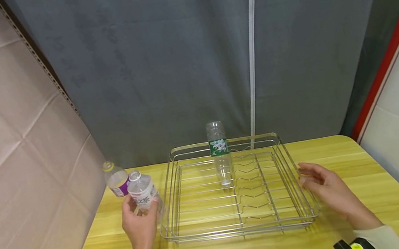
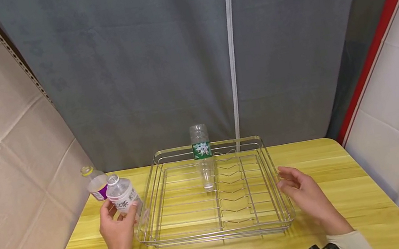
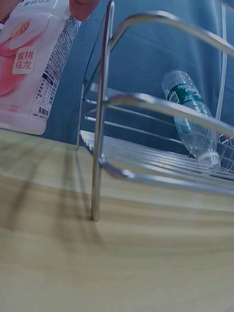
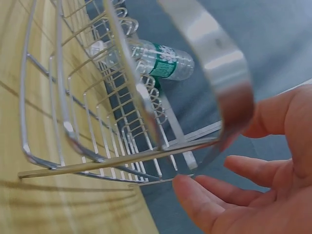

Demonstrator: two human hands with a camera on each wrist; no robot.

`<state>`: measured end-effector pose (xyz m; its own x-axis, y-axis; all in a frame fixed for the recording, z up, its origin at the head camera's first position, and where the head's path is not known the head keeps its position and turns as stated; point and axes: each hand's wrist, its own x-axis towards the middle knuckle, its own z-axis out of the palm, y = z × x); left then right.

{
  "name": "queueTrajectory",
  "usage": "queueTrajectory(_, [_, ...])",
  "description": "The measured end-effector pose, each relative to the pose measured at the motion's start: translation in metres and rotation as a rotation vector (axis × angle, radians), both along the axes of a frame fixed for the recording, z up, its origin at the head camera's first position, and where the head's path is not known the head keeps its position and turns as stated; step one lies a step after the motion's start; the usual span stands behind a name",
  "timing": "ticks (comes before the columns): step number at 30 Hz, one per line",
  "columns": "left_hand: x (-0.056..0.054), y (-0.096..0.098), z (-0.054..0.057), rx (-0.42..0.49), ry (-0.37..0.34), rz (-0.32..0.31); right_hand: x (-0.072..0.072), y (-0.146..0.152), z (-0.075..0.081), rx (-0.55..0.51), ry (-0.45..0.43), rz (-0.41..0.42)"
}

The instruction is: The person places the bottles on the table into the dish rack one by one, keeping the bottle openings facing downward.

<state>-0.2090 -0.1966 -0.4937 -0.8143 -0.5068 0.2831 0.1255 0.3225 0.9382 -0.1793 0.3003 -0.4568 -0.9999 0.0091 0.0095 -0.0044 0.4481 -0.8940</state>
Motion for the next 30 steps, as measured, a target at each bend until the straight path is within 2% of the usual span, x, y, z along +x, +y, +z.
queueTrajectory(4, [0.006, -0.001, 0.008, 0.003, 0.02, -0.018, 0.003, 0.0, 0.008, 0.055, 0.03, -0.038])
queueTrajectory(9, [0.012, -0.001, 0.021, -0.023, 0.052, -0.03, 0.008, -0.003, 0.017, 0.065, 0.091, -0.064])
queueTrajectory(17, [0.013, 0.0, 0.047, -0.103, 0.159, -0.023, 0.014, -0.011, 0.032, 0.043, 0.203, -0.08])
queueTrajectory(23, [0.02, 0.006, 0.067, -0.108, 0.155, -0.114, 0.019, -0.02, 0.046, 0.036, 0.272, -0.042])
queueTrajectory(30, [0.019, 0.021, 0.08, -0.135, 0.197, -0.201, 0.027, -0.039, 0.062, -0.008, 0.3, 0.014])
